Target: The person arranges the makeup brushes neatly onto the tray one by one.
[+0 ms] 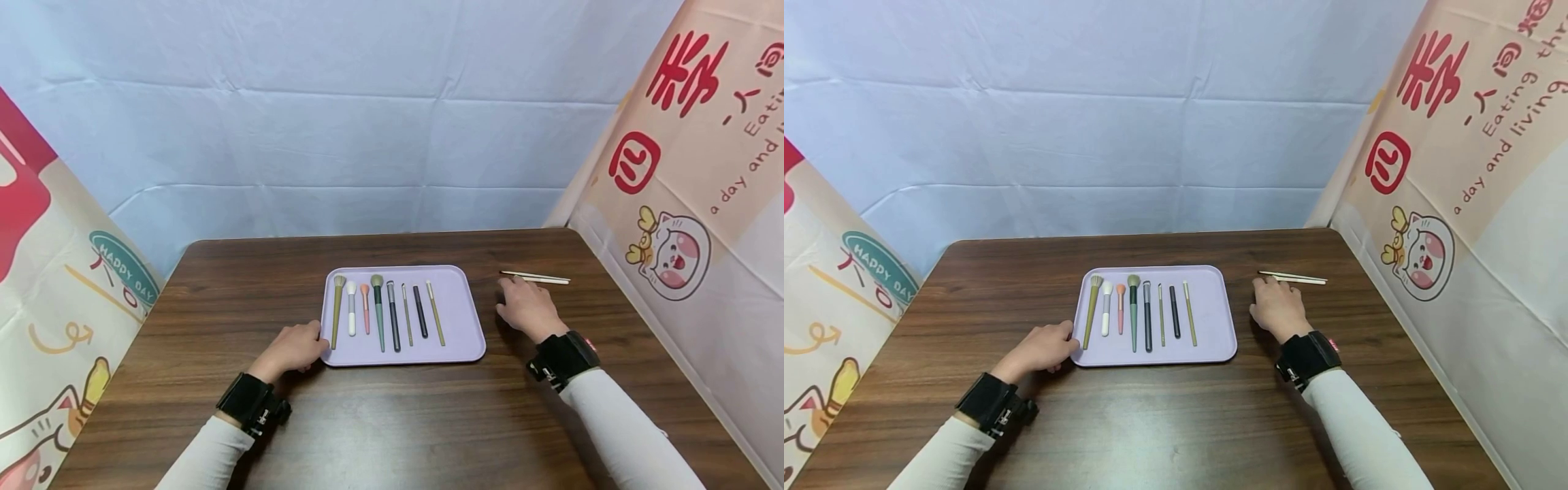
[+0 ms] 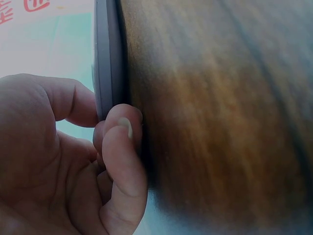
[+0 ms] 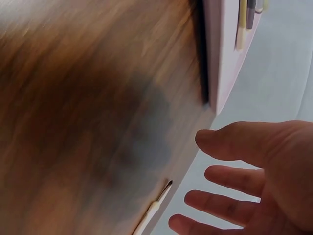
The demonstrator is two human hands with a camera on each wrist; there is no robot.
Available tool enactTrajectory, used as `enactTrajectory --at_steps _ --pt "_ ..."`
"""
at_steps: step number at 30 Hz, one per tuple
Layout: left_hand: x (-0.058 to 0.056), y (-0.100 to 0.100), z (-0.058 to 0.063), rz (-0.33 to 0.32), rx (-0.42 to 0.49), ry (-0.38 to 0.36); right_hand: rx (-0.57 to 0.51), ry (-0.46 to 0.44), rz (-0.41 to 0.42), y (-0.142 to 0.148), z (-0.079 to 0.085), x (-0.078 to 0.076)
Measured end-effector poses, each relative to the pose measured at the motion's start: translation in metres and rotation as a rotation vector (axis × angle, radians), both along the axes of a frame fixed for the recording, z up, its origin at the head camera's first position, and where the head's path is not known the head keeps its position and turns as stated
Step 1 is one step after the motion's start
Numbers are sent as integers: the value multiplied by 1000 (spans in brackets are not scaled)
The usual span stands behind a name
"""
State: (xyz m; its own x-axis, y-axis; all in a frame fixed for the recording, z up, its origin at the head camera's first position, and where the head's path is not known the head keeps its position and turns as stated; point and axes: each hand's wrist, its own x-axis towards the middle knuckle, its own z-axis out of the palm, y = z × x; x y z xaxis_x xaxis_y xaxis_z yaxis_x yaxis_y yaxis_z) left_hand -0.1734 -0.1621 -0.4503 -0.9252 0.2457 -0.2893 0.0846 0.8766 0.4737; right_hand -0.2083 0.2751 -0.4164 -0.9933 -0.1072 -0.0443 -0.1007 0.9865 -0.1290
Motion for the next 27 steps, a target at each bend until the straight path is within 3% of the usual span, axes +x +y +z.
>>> enactTrajectory --at_steps 16,27 --pt "-1 0 0 10 1 -7 -32 -45 -31 32 1 -10" --pt "-1 1 -1 17 6 -9 -48 -29 23 66 -3 -20"
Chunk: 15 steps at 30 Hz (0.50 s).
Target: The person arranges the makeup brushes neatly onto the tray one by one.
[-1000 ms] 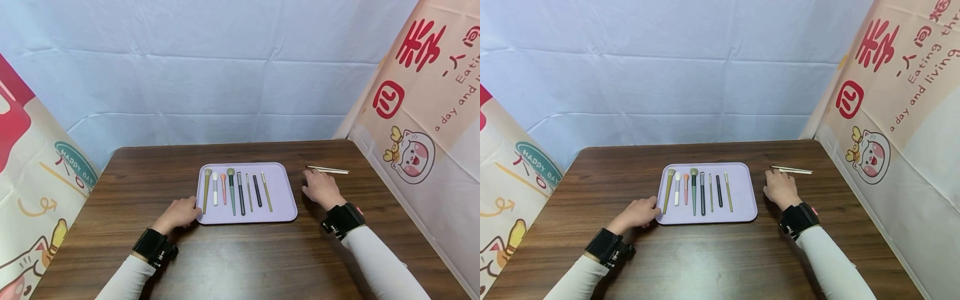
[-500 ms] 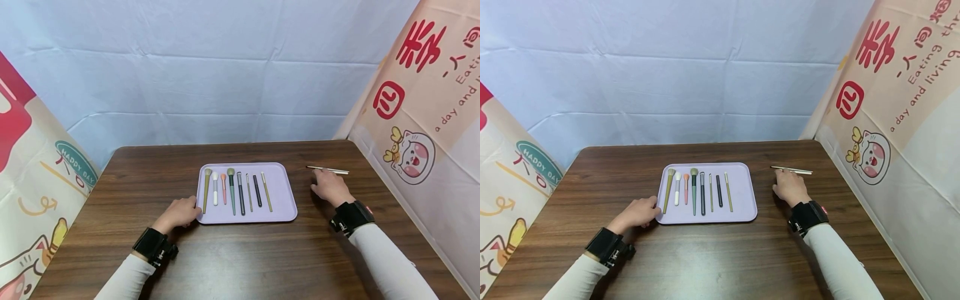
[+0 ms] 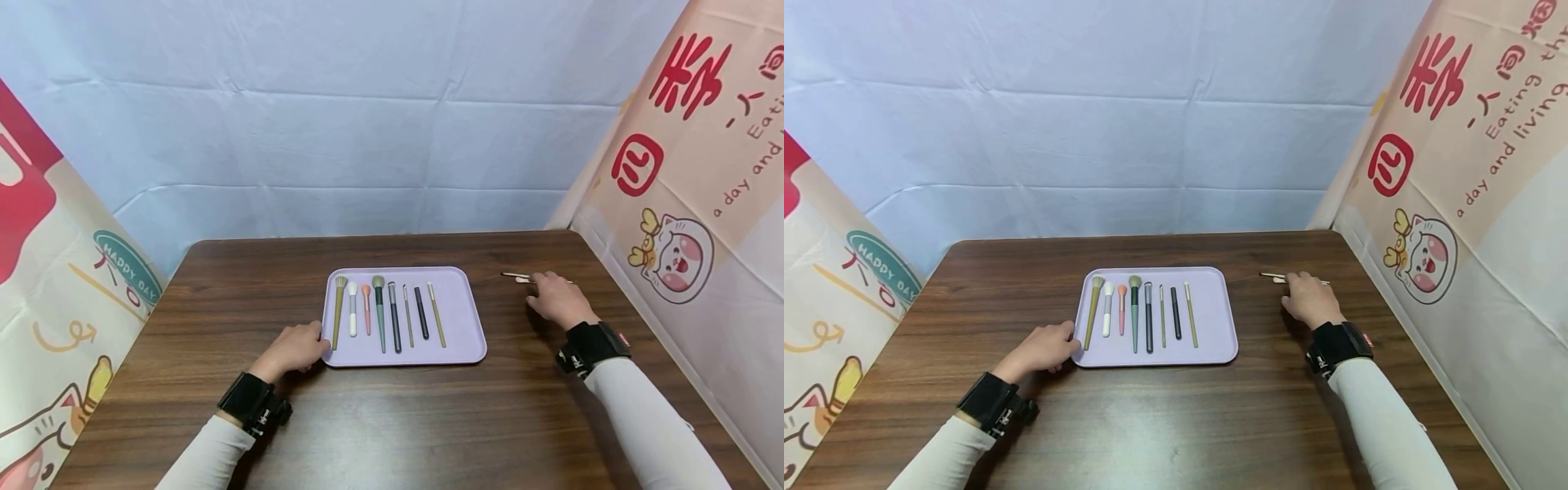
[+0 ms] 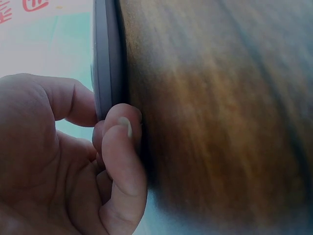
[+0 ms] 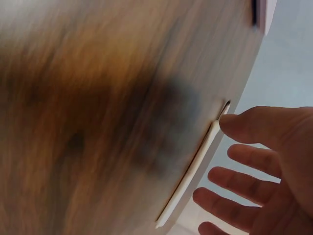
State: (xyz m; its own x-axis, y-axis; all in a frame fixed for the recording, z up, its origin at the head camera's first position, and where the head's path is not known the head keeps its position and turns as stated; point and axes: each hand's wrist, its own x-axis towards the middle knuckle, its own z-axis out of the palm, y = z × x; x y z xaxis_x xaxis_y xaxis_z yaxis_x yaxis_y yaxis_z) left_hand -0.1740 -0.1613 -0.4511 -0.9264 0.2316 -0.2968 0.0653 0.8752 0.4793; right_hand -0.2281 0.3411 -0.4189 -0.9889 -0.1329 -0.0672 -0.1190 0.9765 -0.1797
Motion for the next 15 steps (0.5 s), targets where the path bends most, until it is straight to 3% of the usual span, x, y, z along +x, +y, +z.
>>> enactTrajectory --at_steps 15 --pt "1 2 1 3 -14 14 21 3 -14 29 -6 -13"
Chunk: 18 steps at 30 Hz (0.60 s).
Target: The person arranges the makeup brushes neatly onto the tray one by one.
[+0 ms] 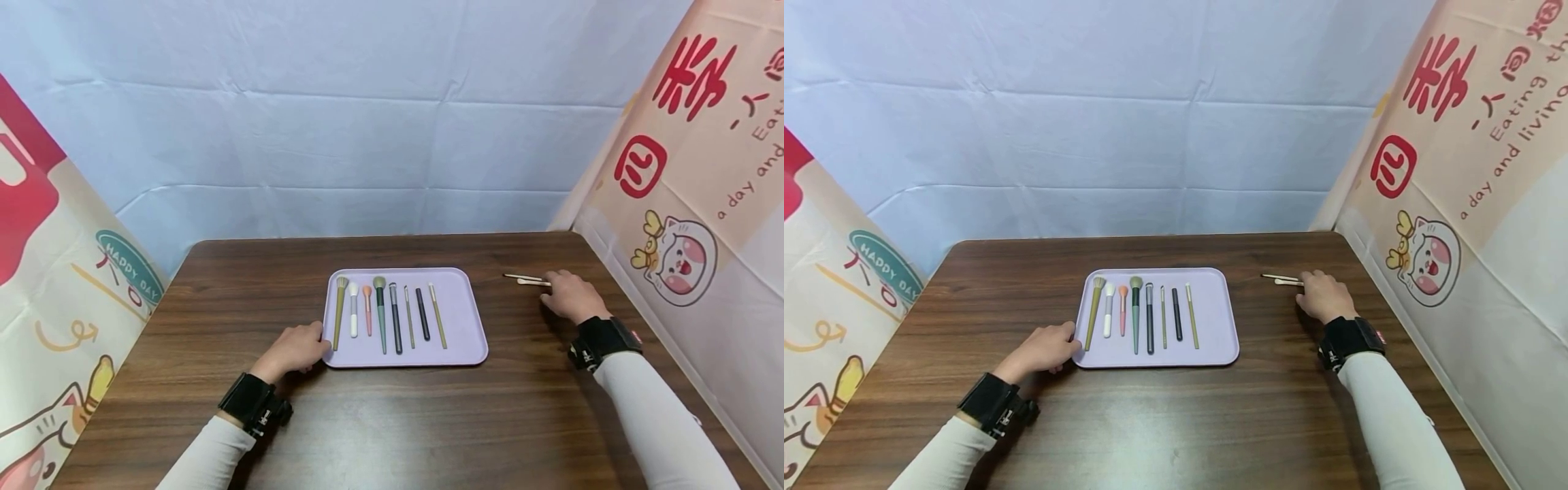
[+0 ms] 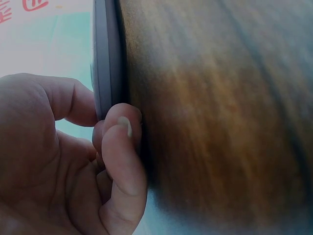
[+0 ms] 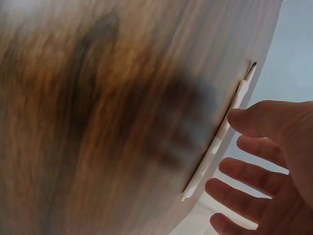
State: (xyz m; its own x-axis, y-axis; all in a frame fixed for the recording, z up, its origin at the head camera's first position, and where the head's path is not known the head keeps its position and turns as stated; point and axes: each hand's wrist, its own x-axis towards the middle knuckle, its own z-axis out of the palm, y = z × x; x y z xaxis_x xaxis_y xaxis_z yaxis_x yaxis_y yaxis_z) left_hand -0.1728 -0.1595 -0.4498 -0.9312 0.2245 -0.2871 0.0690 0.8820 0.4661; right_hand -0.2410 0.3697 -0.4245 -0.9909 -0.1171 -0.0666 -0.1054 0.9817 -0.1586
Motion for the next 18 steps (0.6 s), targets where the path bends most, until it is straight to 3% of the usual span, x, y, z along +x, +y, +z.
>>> enactTrajectory --at_steps 18 --pt "0 0 0 3 -4 5 19 -33 -24 8 -5 -12"
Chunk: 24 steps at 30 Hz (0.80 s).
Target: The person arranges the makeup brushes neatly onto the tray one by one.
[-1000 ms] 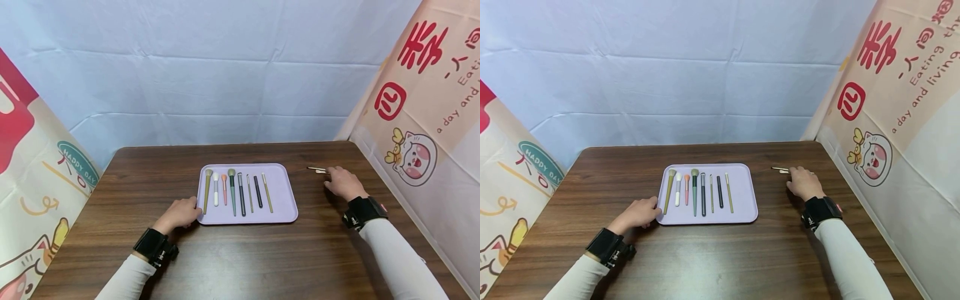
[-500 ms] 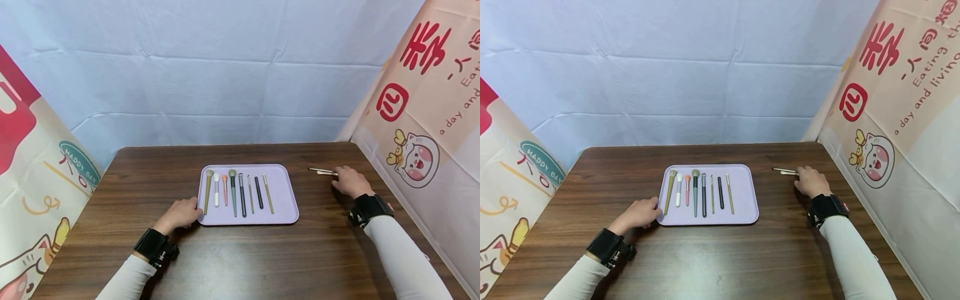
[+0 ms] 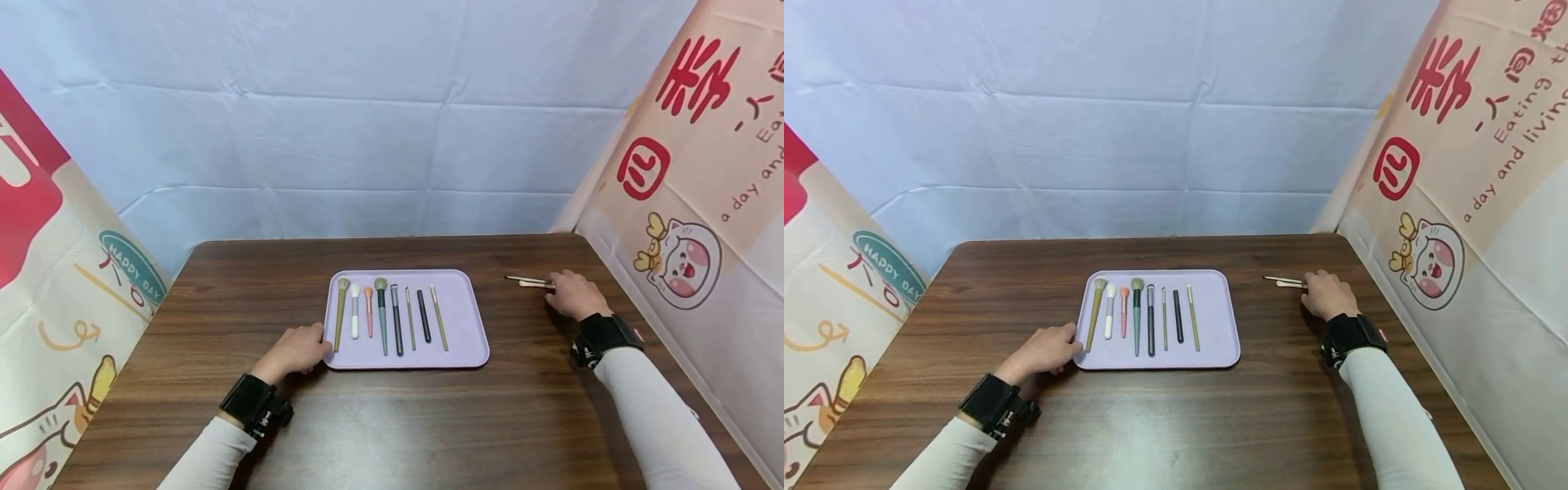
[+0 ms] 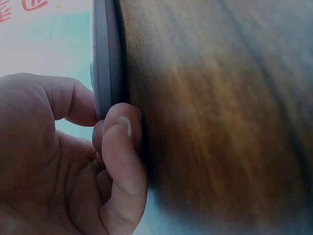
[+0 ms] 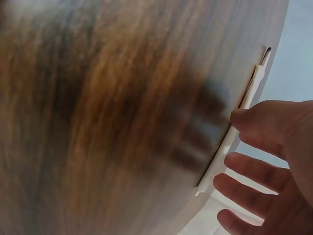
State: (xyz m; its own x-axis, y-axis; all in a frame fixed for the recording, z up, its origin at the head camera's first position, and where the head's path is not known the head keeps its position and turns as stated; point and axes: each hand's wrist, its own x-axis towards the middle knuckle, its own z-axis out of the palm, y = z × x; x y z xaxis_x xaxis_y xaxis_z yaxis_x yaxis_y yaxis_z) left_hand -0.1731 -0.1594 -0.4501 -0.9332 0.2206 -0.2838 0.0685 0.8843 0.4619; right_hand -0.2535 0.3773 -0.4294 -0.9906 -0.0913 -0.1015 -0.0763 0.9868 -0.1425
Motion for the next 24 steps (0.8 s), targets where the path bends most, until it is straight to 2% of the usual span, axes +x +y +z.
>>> enactTrajectory --at_steps 8,17,24 --pt "1 1 1 9 10 -4 -6 -5 11 2 -1 -1" --pt "1 1 1 8 7 3 -26 69 41 5 -5 -5" --pt "0 1 0 2 -3 3 -35 82 64 8 -9 -9"
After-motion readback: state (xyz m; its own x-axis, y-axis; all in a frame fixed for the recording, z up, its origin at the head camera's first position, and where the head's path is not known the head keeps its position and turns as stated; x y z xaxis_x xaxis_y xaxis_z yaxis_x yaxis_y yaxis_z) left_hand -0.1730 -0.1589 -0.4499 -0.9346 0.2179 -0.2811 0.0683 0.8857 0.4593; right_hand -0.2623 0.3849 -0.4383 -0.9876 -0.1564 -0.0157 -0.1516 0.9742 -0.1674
